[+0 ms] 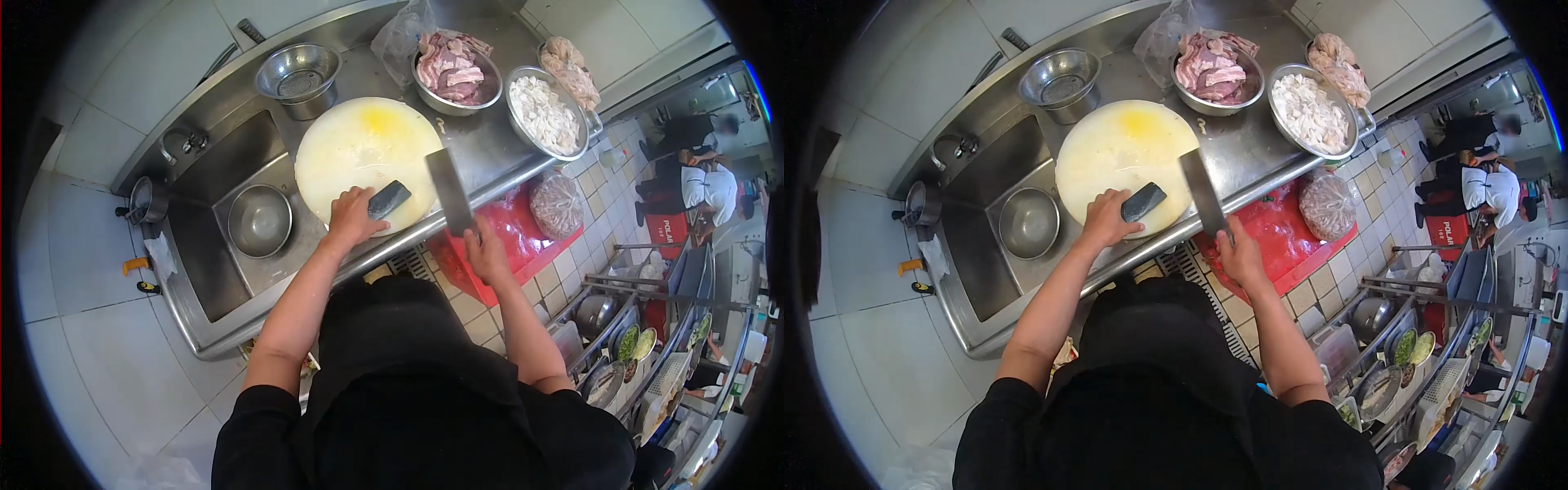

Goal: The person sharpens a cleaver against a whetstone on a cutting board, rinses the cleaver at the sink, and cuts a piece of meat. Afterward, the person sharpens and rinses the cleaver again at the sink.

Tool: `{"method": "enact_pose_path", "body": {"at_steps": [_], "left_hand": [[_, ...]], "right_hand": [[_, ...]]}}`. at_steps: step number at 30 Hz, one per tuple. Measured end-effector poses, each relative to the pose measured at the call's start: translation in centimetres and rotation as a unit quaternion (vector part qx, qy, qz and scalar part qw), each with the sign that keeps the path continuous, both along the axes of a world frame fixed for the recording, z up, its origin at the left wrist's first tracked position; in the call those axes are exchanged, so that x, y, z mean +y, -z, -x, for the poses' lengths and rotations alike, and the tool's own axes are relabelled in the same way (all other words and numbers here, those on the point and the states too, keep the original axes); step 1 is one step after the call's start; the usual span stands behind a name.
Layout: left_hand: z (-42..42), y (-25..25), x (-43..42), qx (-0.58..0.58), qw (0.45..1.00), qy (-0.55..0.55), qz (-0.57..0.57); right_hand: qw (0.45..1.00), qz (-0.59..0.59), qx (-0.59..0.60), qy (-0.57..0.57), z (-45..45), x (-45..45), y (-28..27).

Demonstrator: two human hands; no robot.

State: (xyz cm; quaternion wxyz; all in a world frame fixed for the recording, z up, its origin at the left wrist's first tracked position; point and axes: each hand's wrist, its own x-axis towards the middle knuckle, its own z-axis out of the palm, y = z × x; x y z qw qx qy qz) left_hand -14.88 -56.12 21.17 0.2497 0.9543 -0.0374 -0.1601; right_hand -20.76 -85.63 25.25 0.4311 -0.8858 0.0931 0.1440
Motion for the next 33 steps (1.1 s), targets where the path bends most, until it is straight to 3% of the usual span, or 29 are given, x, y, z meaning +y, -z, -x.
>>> {"method": "enact_pose_path", "body": {"at_steps": [1, 3, 4, 6, 10, 16, 20, 24, 26, 30, 33], "left_hand": [[0.3, -0.4, 0.0, 0.000, 1.000, 0.003, -0.004], [1.1, -1.5, -0.1, -0.171, 0.981, -0.066, 0.066], [1.5, -2.1, -0.2, -0.168, 0.982, -0.063, 0.064], [2.0, -3.3, -0.6, -0.278, 0.956, 0.089, 0.014], [3.2, 0.3, -1.0, -0.245, 0.956, 0.151, 0.053], [3.9, 3.1, -2.3, -0.257, 0.957, 0.105, 0.081], [4.7, 3.4, 0.5, -0.277, 0.959, 0.047, 0.034], [9.4, 3.0, 8.0, -0.231, 0.971, -0.044, -0.048], [12.9, 2.6, 11.3, -0.220, 0.967, -0.085, -0.100], [12.6, -0.2, 10.4, -0.264, 0.953, -0.065, -0.131], [7.2, 1.1, 4.1, -0.327, 0.944, 0.000, -0.043]], "right_hand": [[0.990, 0.084, -0.104, -0.050, 0.9, -0.1, 1.7], [0.981, 0.126, -0.126, -0.082, 1.9, 0.4, 1.7], [0.967, 0.172, -0.147, -0.119, 2.4, 1.0, 1.6], [0.953, 0.204, -0.174, -0.139, 2.9, 1.4, 2.5], [0.939, 0.237, -0.172, -0.179, 3.3, 1.7, 2.6], [0.919, 0.295, -0.173, -0.193, 2.9, 1.4, 3.2], [0.914, 0.254, -0.225, -0.223, 1.0, 3.7, 4.0], [0.882, 0.248, -0.237, -0.323, 0.4, 11.1, 3.8], [0.870, 0.172, -0.298, -0.353, 0.5, 14.2, 6.1], [0.883, 0.151, -0.284, -0.342, 1.6, 13.5, 2.9], [0.906, 0.246, -0.258, -0.227, 1.2, 6.9, 2.0]]}}
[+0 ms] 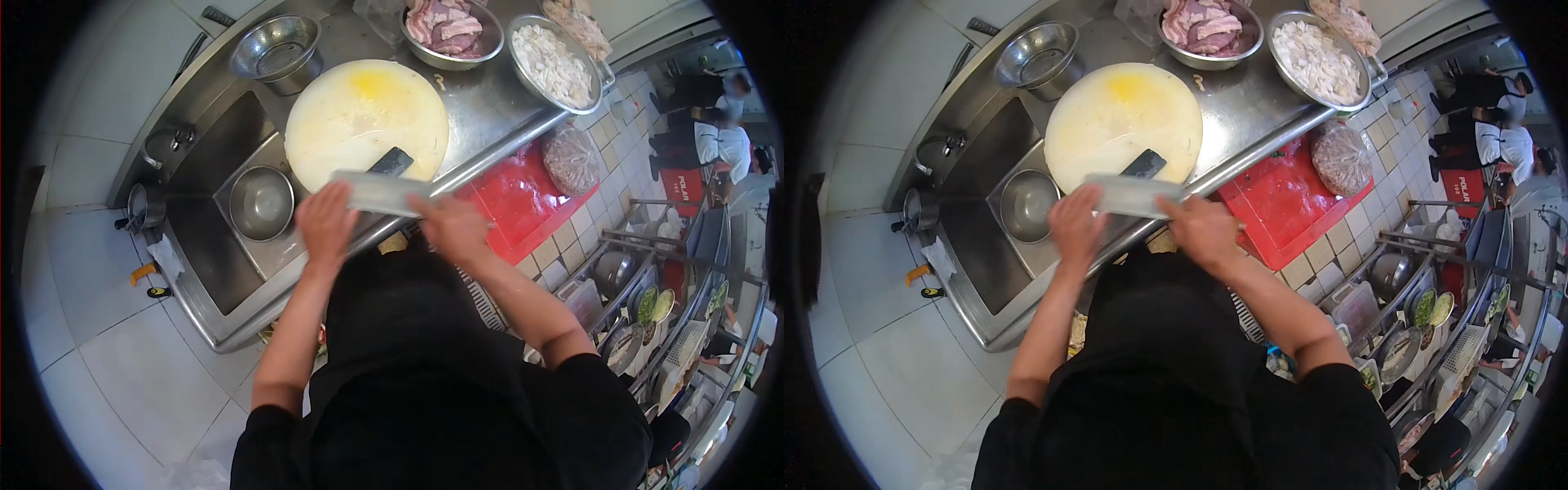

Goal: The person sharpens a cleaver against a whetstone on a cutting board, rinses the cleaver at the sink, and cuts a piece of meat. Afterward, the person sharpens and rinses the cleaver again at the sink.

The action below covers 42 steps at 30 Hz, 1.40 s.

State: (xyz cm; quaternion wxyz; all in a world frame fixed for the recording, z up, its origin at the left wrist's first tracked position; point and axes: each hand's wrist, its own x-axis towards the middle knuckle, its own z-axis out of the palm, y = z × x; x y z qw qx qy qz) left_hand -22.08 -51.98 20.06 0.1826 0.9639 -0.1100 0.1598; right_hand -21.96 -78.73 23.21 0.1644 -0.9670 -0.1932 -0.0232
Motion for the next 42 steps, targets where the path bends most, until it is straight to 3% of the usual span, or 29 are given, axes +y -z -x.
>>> {"method": "enact_pose_path", "body": {"at_steps": [5, 9, 10, 12, 15, 20, 23, 25, 28, 30, 33, 35, 37, 39, 41, 42], "left_hand": [[-4.6, 3.3, -7.0, 0.032, 0.994, 0.053, 0.092], [-0.9, 4.2, 0.3, 0.051, 0.998, -0.022, 0.038], [0.4, 4.3, 2.8, 0.049, 0.997, -0.058, 0.015], [3.7, 3.0, 7.0, 0.070, 0.990, -0.120, -0.021], [6.0, 0.9, 9.1, 0.062, 0.981, -0.164, -0.085], [-0.8, 0.4, -0.4, -0.008, 1.000, -0.009, 0.022], [-4.5, 2.0, -6.4, 0.021, 0.996, 0.065, 0.057], [-4.4, 4.0, -6.7, 0.026, 0.996, 0.051, 0.065], [-1.8, 5.4, -0.6, 0.010, 1.000, 0.003, 0.017], [1.2, 4.4, 5.6, 0.004, 0.998, -0.038, -0.058], [3.1, 0.2, 13.0, 0.010, 0.989, -0.074, -0.126], [1.5, -4.6, 12.2, -0.009, 0.987, -0.085, -0.138], [-2.9, -8.2, 6.4, -0.165, 0.973, -0.132, 0.094], [-5.8, -7.4, 2.5, -0.090, 0.978, -0.097, 0.163], [-8.3, -3.5, 0.1, -0.016, 0.986, 0.012, 0.163], [-8.7, -2.4, -1.3, 0.007, 0.989, 0.041, 0.139]], "right_hand": [[0.997, 0.053, -0.039, 0.027, -2.0, -5.4, 0.7], [1.000, 0.022, -0.018, -0.011, -1.4, 1.1, 2.5], [0.998, 0.059, -0.016, -0.032, -1.4, 3.7, 3.1], [0.990, -0.035, -0.049, -0.125, -2.0, 7.6, 4.7], [0.983, -0.108, -0.047, -0.138, -1.1, 10.0, 4.0], [0.999, -0.023, -0.038, 0.029, -0.1, 0.4, 0.7], [0.997, 0.007, -0.044, 0.060, -0.9, -4.5, 1.7], [0.997, 0.035, -0.062, 0.042, -1.7, -5.0, 1.9], [0.997, 0.062, -0.042, 0.009, -1.4, 0.2, 3.5], [0.994, -0.062, -0.046, -0.074, -1.6, 5.0, 4.6], [0.992, -0.055, 0.030, -0.113, -1.5, 10.7, 2.0], [0.974, -0.185, 0.075, -0.107, -1.5, 11.8, 0.8], [0.967, -0.229, 0.086, -0.065, -1.9, 10.6, 0.2], [0.950, -0.294, 0.106, 0.017, -2.4, 8.1, -0.1], [0.943, -0.228, 0.218, 0.106, -2.7, 5.2, -1.1], [0.944, -0.225, 0.216, 0.105, -2.6, 3.9, -1.0]]}}
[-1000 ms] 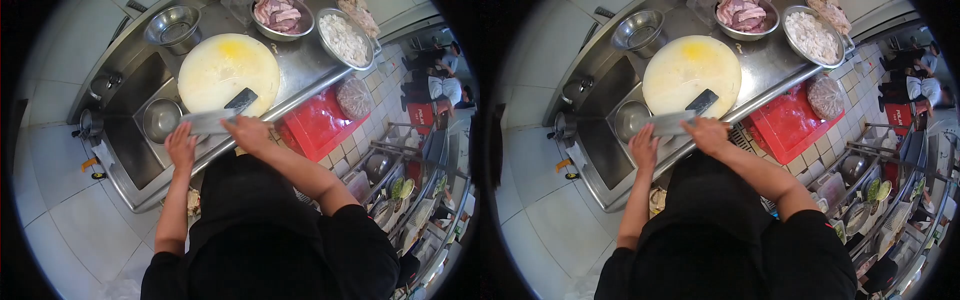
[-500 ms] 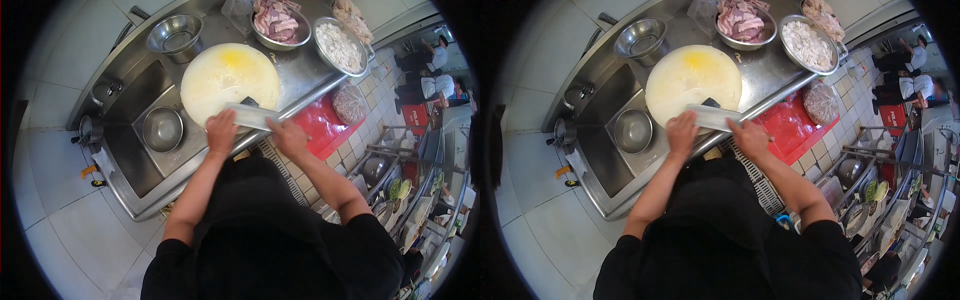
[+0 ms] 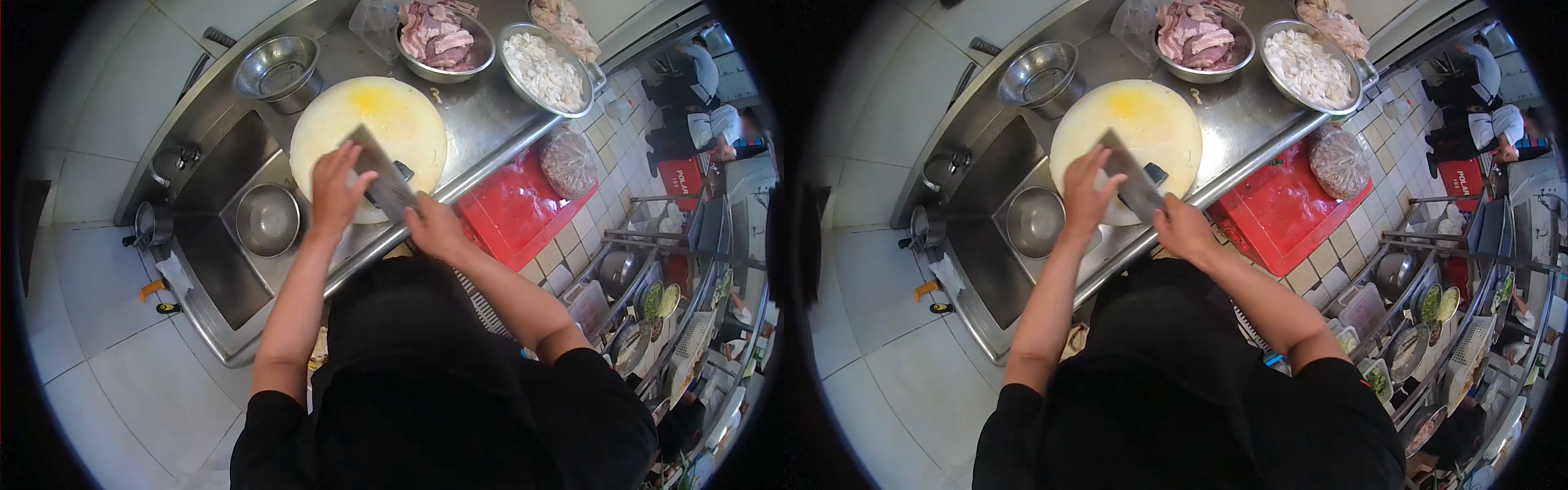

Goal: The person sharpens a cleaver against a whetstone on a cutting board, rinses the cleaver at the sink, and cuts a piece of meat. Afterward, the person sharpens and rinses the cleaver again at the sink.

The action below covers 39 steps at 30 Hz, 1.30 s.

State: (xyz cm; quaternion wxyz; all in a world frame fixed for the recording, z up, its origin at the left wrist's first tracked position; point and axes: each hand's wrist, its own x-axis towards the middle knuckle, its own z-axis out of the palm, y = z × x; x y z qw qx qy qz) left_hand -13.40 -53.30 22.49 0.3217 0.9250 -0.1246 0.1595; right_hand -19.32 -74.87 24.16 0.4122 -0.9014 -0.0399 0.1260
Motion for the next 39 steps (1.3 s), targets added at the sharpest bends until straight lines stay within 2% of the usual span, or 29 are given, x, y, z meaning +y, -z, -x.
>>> {"method": "enact_pose_path", "body": {"at_steps": [2, 3, 4, 6, 7, 9, 12, 15, 18, 21, 23, 25, 28, 30, 32, 34, 36, 39], "left_hand": [[0.3, 1.6, -2.1, 0.043, 0.997, 0.043, -0.052], [1.3, 2.2, -2.8, 0.068, 0.993, 0.055, -0.077], [2.4, 2.5, -3.3, 0.124, 0.987, 0.052, -0.086], [3.8, 2.8, -3.2, 0.149, 0.981, 0.053, -0.111], [4.0, 2.8, -3.1, 0.173, 0.974, 0.055, -0.138], [0.9, 3.4, -2.9, 0.173, 0.967, 0.066, -0.176], [-7.3, 3.5, -3.3, 0.165, 0.965, 0.049, -0.199], [-11.3, 2.1, -3.5, 0.223, 0.948, 0.066, -0.218], [-6.5, 0.1, -3.8, 0.236, 0.933, 0.079, -0.259], [2.2, 0.3, -3.4, 0.243, 0.941, 0.075, -0.226], [3.9, -0.8, -3.8, 0.289, 0.935, 0.061, -0.198], [0.2, 0.3, -3.8, 0.253, 0.937, 0.057, -0.235], [-9.7, 0.9, -3.9, 0.265, 0.934, 0.043, -0.235], [-12.7, 0.7, -3.9, 0.272, 0.928, 0.039, -0.251], [-11.3, 0.2, -4.1, 0.277, 0.923, 0.054, -0.261], [-6.7, 0.5, -4.2, 0.277, 0.926, 0.066, -0.249], [-0.4, 1.2, -3.9, 0.258, 0.936, 0.073, -0.230], [4.9, -0.8, -4.4, 0.303, 0.932, 0.079, -0.186]], "right_hand": [[0.993, 0.022, 0.113, 0.037, 0.6, -2.2, 1.1], [0.992, 0.025, 0.115, 0.036, 1.4, -3.2, 2.0], [0.990, -0.017, 0.136, 0.032, 2.3, -3.8, 2.8], [0.971, -0.098, 0.215, 0.043, 3.4, -4.4, 3.5], [0.970, -0.097, 0.216, 0.045, 2.8, -4.4, 4.1], [0.990, 0.040, 0.134, -0.024, 0.2, -4.4, 6.0], [0.984, 0.094, 0.143, 0.049, -7.0, -2.0, 3.1], [0.982, 0.107, 0.134, 0.079, -9.7, -1.0, 3.8], [0.982, 0.099, 0.152, 0.056, -5.5, -1.5, 4.6], [0.990, 0.022, 0.137, 0.018, 2.7, -2.6, 4.3], [0.988, -0.004, 0.153, 0.024, 4.0, -2.8, 3.2], [0.986, 0.095, 0.135, -0.006, -0.2, -3.1, 5.1], [0.983, 0.130, 0.121, 0.050, -9.6, -1.0, 3.9], [0.982, 0.153, 0.095, 0.062, -11.1, -0.3, 3.9], [0.982, 0.137, 0.101, 0.085, -10.1, -0.2, 3.8], [0.989, 0.057, 0.119, 0.072, -5.4, -1.6, 5.8], [0.986, 0.089, 0.139, 0.025, 0.1, -2.5, 4.9], [0.989, -0.008, 0.144, 0.022, 5.2, -3.5, 3.0]]}}
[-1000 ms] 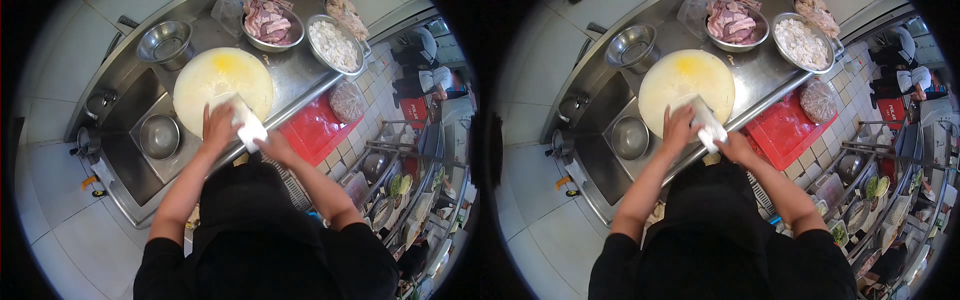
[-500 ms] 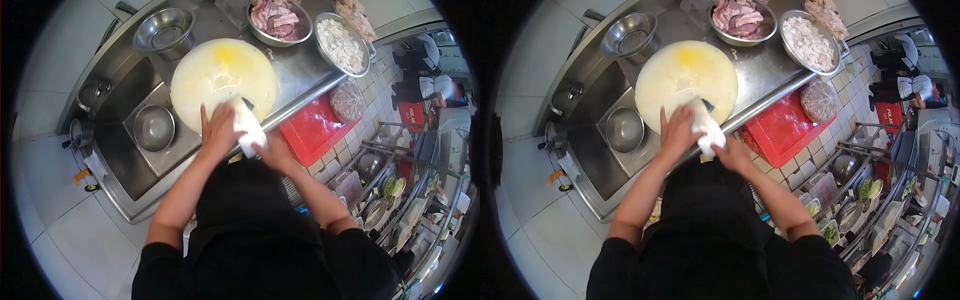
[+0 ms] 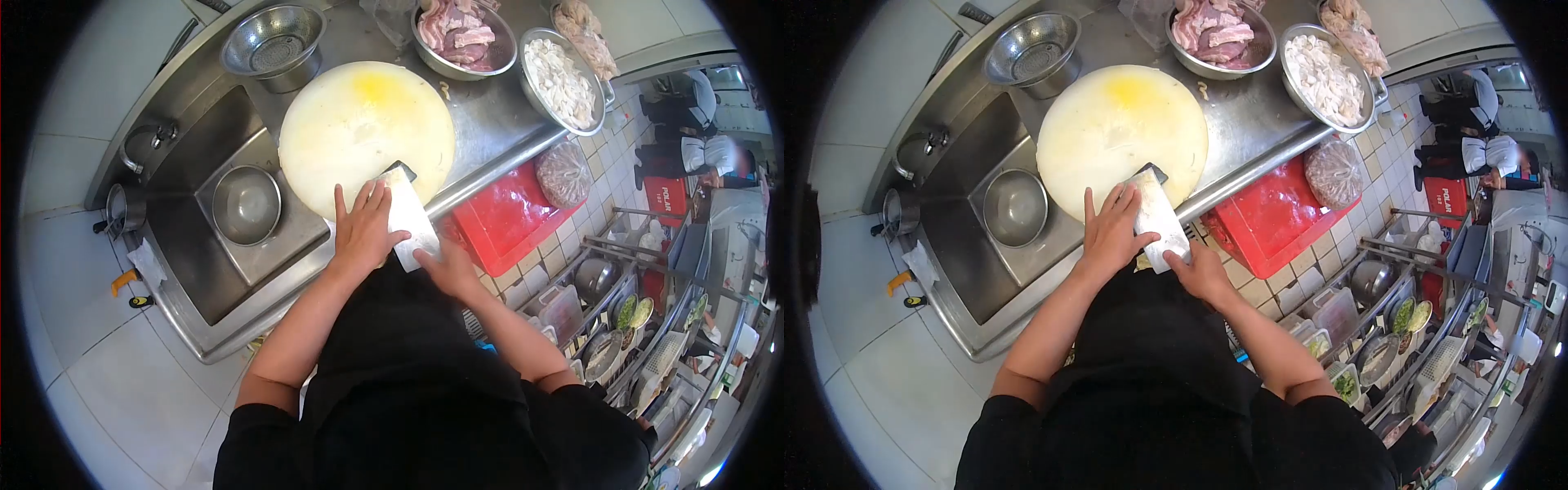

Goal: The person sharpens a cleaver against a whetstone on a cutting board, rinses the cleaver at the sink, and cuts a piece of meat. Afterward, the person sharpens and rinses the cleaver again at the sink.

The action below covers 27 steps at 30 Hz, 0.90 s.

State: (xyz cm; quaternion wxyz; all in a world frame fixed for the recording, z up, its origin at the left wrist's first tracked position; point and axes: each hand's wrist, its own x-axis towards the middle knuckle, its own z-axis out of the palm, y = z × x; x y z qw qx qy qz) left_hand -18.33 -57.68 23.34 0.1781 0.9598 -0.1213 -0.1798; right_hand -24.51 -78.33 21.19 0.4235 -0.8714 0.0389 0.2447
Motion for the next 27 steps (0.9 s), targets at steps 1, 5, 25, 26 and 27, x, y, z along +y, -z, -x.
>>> {"method": "enact_pose_path", "body": {"at_steps": [1, 5, 25, 26, 27], "left_hand": [[-1.0, 0.3, 0.0, -0.027, 0.999, -0.003, -0.021], [-13.1, 2.8, 0.2, -0.078, 0.996, -0.016, -0.050], [-17.3, 1.7, -0.3, -0.027, 0.996, 0.000, -0.083], [-16.6, 2.2, -0.3, -0.046, 0.996, 0.010, -0.075], [-14.2, 2.2, -0.5, -0.042, 0.996, 0.019, -0.078]], "right_hand": [[0.999, 0.024, -0.039, -0.010, -1.2, -0.2, 1.3], [0.987, 0.160, -0.019, 0.012, -13.3, 2.1, -0.3], [0.984, 0.153, -0.074, 0.060, -15.8, 3.1, 0.9], [0.984, 0.148, -0.063, 0.075, -14.8, 3.2, 0.9], [0.986, 0.147, -0.043, 0.059, -13.2, 2.6, 0.7]]}}
